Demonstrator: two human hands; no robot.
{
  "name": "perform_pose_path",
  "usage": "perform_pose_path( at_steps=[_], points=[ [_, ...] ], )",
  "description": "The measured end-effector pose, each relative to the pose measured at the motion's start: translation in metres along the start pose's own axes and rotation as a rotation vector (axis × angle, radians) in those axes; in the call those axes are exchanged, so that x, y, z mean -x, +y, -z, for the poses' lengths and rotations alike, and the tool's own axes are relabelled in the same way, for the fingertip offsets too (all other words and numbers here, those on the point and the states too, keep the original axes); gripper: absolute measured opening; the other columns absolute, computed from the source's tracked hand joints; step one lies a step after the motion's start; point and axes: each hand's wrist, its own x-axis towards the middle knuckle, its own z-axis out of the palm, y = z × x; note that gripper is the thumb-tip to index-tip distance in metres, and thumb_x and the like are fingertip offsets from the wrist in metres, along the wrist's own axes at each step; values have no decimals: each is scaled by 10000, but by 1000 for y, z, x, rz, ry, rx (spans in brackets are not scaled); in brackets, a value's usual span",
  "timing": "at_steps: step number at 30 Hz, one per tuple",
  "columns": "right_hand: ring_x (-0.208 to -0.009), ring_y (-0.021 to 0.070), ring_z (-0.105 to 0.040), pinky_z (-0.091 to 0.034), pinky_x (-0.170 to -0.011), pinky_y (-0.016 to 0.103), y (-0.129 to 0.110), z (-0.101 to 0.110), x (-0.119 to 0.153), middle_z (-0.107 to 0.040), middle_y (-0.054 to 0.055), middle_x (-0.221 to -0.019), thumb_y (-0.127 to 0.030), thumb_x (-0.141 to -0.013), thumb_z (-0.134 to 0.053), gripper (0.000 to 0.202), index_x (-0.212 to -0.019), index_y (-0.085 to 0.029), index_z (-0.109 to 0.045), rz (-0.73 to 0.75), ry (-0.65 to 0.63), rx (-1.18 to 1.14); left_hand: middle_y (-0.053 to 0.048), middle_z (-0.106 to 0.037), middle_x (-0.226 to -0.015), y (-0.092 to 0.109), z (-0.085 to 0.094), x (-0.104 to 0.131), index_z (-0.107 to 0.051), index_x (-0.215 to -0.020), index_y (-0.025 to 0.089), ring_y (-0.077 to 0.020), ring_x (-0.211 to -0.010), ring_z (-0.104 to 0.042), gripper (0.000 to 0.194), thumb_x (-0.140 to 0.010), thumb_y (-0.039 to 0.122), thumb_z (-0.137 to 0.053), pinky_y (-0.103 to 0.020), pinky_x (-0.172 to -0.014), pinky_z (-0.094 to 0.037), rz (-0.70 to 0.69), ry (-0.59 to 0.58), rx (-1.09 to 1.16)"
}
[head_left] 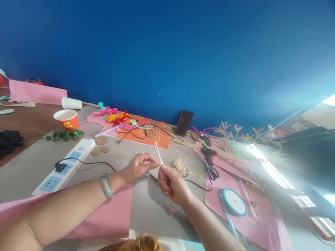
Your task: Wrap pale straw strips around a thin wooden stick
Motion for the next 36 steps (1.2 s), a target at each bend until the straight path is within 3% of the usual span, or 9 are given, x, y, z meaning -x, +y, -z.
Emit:
perform_pose_path(
  at_steps=[7, 12, 17, 21, 25, 36],
  points=[
    [-380, 38, -92, -68, -341, 164, -16, 9, 12, -328, -85, -452, -527, -787, -569, 409, -618, -199, -392, 51, -57, -83, 37, -479, -587, -1, 2, 0, -604, -720, 141, -84, -546, -400, 343, -748, 479, -652, -211, -530, -313, 62, 22, 42],
    [-376, 40, -80, -72, -338, 164, -22, 13, 9, -329, -91, -459, -501, -801, -560, 373, -642, -206, -395, 201, 74, -117, 46, -457, -565, -5, 2, -1, -588, -710, 148, -63, -482, -355, 348, -731, 489, -660, -208, -485, -294, 133, 50, 173],
    [-365, 34, -131, -91, -341, 166, -5, 0, -1, -382, -83, -460, -458, -797, -569, 325, -661, -193, -439, 83, 135, 39, 18, -536, -626, -7, 1, -1, -606, -700, 145, -80, -543, -441, 292, -743, 427, -664, -212, -540, -366, 82, 71, 183],
    [-360, 28, -191, -118, -345, 171, 5, -8, 1, -409, -76, -486, -523, -800, -577, 390, -658, -187, -441, 103, 97, 214, -9, -602, -683, -8, 0, -1, -629, -705, 139, -113, -659, -524, 258, -759, 389, -662, -238, -671, -428, 29, 57, 162],
    [-338, 32, -231, -133, -340, 185, 8, -7, 1, -397, -66, -457, -617, -824, -490, 484, -620, -179, -453, 133, 113, 333, -22, -619, -684, -8, 0, -1, -648, -716, 132, -129, -676, -539, 285, -753, 414, -675, -256, -691, -435, 1, 45, 51],
    [-328, 32, -115, -61, -337, 181, 1, -4, 1, -326, -86, -367, -609, -777, -547, 476, -576, -192, -434, 57, 61, 90, -10, -585, -667, -2, 1, 0, -634, -725, 134, -118, -652, -495, 304, -772, 435, -645, -233, -634, -399, -33, 17, -19]
  ],
)
